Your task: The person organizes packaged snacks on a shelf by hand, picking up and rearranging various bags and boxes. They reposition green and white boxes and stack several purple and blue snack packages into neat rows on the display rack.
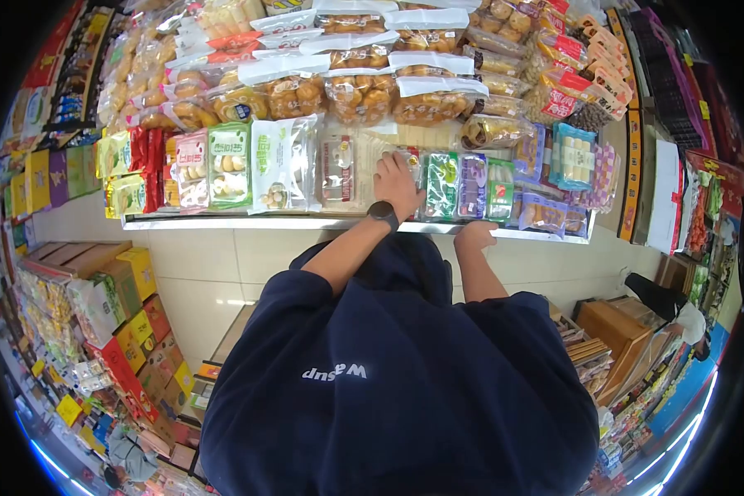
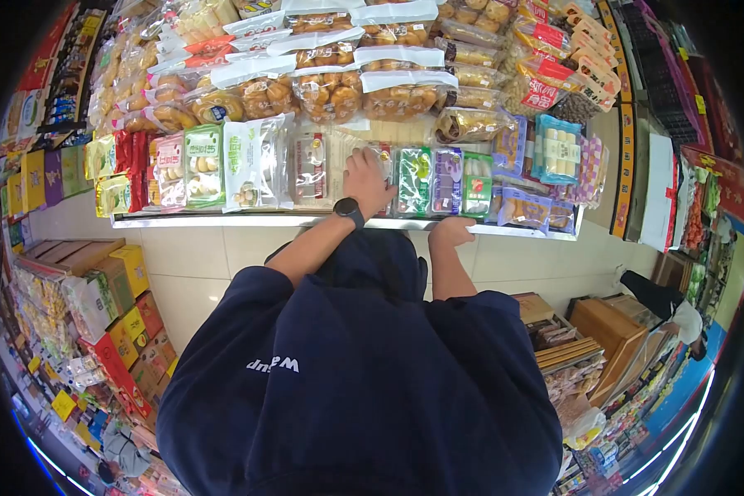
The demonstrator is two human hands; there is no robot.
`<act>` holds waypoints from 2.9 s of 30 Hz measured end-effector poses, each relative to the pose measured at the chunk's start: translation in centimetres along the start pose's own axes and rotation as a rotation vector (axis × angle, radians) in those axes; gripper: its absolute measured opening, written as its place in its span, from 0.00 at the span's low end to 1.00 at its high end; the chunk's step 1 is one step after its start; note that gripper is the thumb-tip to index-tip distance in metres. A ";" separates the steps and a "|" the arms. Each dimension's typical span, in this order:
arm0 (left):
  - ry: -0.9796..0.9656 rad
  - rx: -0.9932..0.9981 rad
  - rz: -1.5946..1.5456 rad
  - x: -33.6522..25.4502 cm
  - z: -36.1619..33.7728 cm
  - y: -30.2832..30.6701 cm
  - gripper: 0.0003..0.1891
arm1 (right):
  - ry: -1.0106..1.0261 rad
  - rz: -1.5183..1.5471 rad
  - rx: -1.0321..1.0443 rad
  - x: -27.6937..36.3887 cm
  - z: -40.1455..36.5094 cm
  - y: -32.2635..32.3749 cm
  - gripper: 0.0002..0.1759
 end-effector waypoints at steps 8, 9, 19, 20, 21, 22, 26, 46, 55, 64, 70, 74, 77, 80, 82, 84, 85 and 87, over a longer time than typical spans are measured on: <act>-0.038 -0.062 0.026 1.8 -0.5 2.8 0.52 | 0.104 -0.081 -0.001 -1.1 2.0 -0.8 0.39; -0.003 -0.099 0.043 2.8 -0.8 3.9 0.52 | 0.091 -0.066 -0.006 -0.8 1.5 -0.5 0.39; 0.253 -0.122 0.147 10.8 0.4 6.3 0.51 | -0.085 0.174 -0.041 3.6 -4.7 1.6 0.38; 0.259 -0.122 0.163 10.9 0.6 6.1 0.51 | -0.087 0.168 -0.047 3.8 -5.0 1.7 0.38; 0.277 -0.107 0.161 11.3 0.8 5.7 0.50 | -0.087 0.157 -0.053 3.8 -5.0 1.8 0.38; 0.295 -0.093 0.161 11.7 1.0 5.2 0.50 | -0.089 0.144 -0.059 3.8 -5.0 1.9 0.38; 0.287 -0.079 0.172 12.5 1.2 3.9 0.50 | -0.087 0.168 -0.062 3.3 -4.4 1.6 0.39; 0.072 0.088 0.054 0.8 1.6 -2.5 0.50 | -0.077 0.088 -0.036 4.0 -5.0 1.8 0.40; 0.045 -0.028 -0.044 2.2 0.1 5.8 0.51 | -0.075 0.092 -0.042 4.0 -5.3 1.9 0.38; 0.252 -0.030 0.170 9.6 0.3 7.5 0.48 | -0.068 0.112 -0.055 4.0 -5.0 1.8 0.37; 0.267 -0.028 0.184 10.9 1.2 6.2 0.44 | -0.090 0.132 -0.029 4.1 -5.3 1.8 0.37; 0.263 -0.044 0.173 11.5 1.7 5.7 0.41 | -0.081 0.119 -0.033 4.0 -5.1 1.7 0.37; 0.257 -0.082 0.196 11.6 1.7 5.5 0.41 | -0.099 0.162 -0.019 4.7 -6.0 1.8 0.37; 0.280 -0.048 0.179 11.7 1.8 5.3 0.41 | -0.085 0.158 -0.028 4.2 -5.3 1.8 0.38; 0.281 -0.016 0.157 11.7 1.7 5.3 0.44 | -0.081 0.136 -0.040 4.7 -5.8 2.1 0.38; 0.268 -0.012 0.155 11.5 1.6 5.4 0.47 | -0.082 0.129 -0.042 4.9 -6.0 2.1 0.37; 0.255 -0.022 0.163 11.3 1.4 5.5 0.49 | -0.085 0.130 -0.040 4.8 -6.0 2.0 0.37; 0.203 -0.076 0.210 9.9 0.6 6.0 0.51 | -0.086 0.130 -0.039 4.5 -5.8 2.1 0.37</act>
Point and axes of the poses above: each hand's wrist, its own z-axis towards the middle knuckle, its own y-axis out of the back of the hand, x = y × z, the point moved 10 cm from there along z, towards the middle knuckle, and after that the axes turned 9 degrees about x, right-handed, at the moved point
